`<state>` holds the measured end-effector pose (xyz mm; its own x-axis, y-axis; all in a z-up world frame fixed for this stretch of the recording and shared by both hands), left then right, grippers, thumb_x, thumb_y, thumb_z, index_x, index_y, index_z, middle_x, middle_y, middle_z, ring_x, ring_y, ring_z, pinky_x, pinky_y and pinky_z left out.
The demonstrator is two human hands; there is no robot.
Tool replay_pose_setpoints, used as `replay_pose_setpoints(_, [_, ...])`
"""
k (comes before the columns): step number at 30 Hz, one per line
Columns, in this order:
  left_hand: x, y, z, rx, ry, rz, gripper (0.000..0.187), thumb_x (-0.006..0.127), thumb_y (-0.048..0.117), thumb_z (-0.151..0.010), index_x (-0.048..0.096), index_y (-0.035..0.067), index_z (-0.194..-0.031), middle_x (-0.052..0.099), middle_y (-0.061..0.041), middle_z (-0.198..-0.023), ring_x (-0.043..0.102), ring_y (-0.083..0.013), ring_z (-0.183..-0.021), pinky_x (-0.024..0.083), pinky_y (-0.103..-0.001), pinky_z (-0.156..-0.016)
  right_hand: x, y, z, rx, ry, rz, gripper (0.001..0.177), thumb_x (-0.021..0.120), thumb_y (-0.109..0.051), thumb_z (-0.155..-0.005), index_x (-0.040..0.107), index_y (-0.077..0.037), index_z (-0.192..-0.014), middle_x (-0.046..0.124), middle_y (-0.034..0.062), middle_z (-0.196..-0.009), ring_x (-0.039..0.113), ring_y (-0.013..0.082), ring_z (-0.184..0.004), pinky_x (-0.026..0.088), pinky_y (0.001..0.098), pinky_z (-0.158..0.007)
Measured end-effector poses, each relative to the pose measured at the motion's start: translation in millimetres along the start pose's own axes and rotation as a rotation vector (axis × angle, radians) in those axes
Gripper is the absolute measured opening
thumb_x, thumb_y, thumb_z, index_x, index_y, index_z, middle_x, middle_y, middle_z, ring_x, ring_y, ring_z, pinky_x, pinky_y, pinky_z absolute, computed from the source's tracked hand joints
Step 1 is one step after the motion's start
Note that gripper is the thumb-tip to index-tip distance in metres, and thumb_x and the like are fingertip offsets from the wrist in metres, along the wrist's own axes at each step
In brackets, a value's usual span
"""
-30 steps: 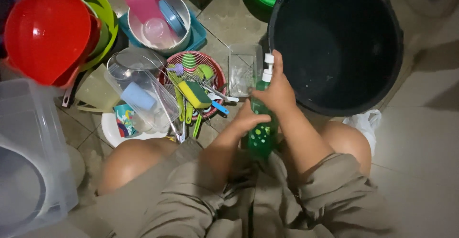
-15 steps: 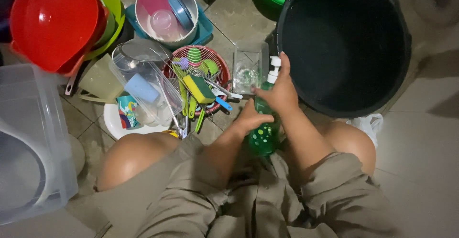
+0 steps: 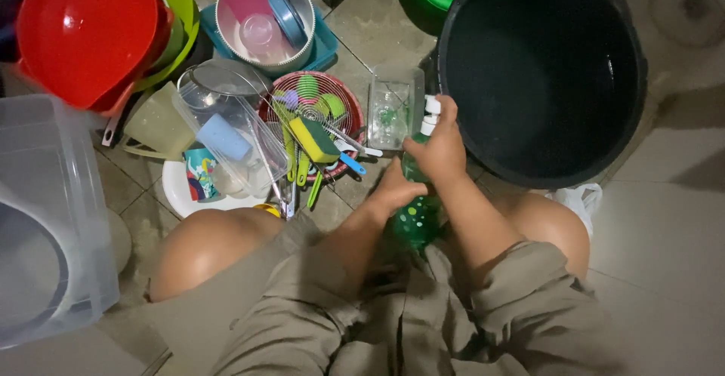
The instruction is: Washing and rinsing various plastic containers and utensils on the floor using a spray nozzle and soap.
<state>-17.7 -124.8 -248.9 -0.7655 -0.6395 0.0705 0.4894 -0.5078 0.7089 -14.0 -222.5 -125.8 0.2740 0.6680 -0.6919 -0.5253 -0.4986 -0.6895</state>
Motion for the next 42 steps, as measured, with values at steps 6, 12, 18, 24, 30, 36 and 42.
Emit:
replay_pose_setpoints(6, [-7.0, 4.7, 5.2, 0.070, 0.027, -0.041, 0.135, 0.088, 0.038, -0.059, 0.013, -0.008, -0.162, 0.019, -0.027, -0.167, 0.023, -0.0388, -0.154, 0.027, -0.054, -0.128, -4.6, -10.9, 4.2, -0.013, 0.001, 0.007, 0.108, 0.080, -0.011, -0.081, 0.006, -0.013, -0.160, 0.046, 0.0352, -0.147, 0.053, 0.0541, -0.131, 0.048, 0.0632, -0.105])
replay_pose_setpoints(12, [0.2, -0.3, 8.1, 0.107, 0.039, 0.059, 0.123, 0.093, 0.033, -0.055, 0.032, 0.000, -0.158, 0.037, -0.022, -0.162, 0.033, -0.0363, -0.151, 0.033, -0.053, -0.125, 11.5, 28.9, -9.6, 0.092, 0.007, 0.025, 0.083, 0.078, -0.021, -0.079, 0.028, -0.019, -0.146, 0.058, 0.0230, -0.131, 0.060, 0.0444, -0.124, 0.052, 0.0546, -0.101])
replay_pose_setpoints(18, [-16.6, 17.4, 5.9, 0.074, 0.009, -0.094, 0.124, 0.084, 0.024, -0.063, 0.017, -0.002, -0.164, 0.026, -0.024, -0.167, 0.026, -0.0378, -0.154, 0.026, -0.053, -0.126, -4.3, -13.9, 8.9, 0.023, 0.123, -0.054, 0.098, 0.080, -0.012, -0.084, 0.013, -0.015, -0.156, 0.052, 0.0368, -0.140, 0.055, 0.0552, -0.128, 0.048, 0.0640, -0.105])
replay_pose_setpoints(24, [-28.1, 42.3, 31.3, 0.463, 0.169, -0.031, 0.097, 0.086, 0.008, -0.056, 0.044, 0.009, -0.143, 0.057, -0.026, -0.136, 0.055, -0.0435, -0.132, 0.050, -0.050, -0.111, -36.9, 9.3, -11.4, 0.094, 0.168, -0.022, 0.077, 0.089, -0.040, -0.084, 0.050, -0.011, -0.142, 0.067, 0.0260, -0.127, 0.062, 0.0429, -0.123, 0.052, 0.0548, -0.100])
replay_pose_setpoints(30, [-30.0, 79.7, 61.6, 0.882, 0.114, -0.168, 0.124, 0.097, 0.017, -0.062, 0.023, 0.009, -0.162, 0.032, -0.029, -0.162, 0.029, -0.0465, -0.152, 0.025, -0.055, -0.129, -94.7, -15.3, 16.3, -0.225, 0.375, -0.090, 0.058, 0.096, -0.024, -0.084, 0.055, -0.008, -0.123, 0.074, 0.0175, -0.101, 0.071, 0.0442, -0.104, 0.056, 0.0517, -0.085])
replay_pose_setpoints(36, [-88.0, 132.7, 107.1, 0.572, 0.330, -0.470, 0.087, 0.088, 0.024, -0.078, 0.040, 0.014, -0.150, 0.048, -0.016, -0.154, 0.046, -0.0345, -0.142, 0.037, -0.047, -0.115, -227.2, 56.5, 79.4, -0.490, 0.672, -0.542, 0.046, 0.079, 0.018, -0.111, 0.056, -0.011, -0.138, 0.069, 0.0176, -0.124, 0.072, 0.0260, -0.116, 0.065, 0.0409, -0.104])
replay_pose_setpoints(42, [-138.0, 178.2, 186.5, 0.380, 0.452, -0.528, 0.080, 0.074, 0.022, -0.085, 0.034, 0.012, -0.154, 0.043, -0.012, -0.159, 0.044, -0.0306, -0.145, 0.039, -0.047, -0.115, -275.0, 126.0, 168.4, -0.049, 0.636, -0.105, 0.033, 0.056, -0.032, -0.118, 0.055, -0.016, -0.147, 0.055, 0.0096, -0.143, 0.053, 0.0236, -0.126, 0.040, 0.0397, -0.103])
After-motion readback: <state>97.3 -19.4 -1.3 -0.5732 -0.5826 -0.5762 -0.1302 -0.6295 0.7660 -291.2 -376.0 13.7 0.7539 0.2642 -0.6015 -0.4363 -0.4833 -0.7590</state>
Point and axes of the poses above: each hand's wrist, its own z-axis away from the middle knuckle, its own x-axis out of the palm, y = z × x, the point moved 2 cm from there along -z, towards the middle knuckle
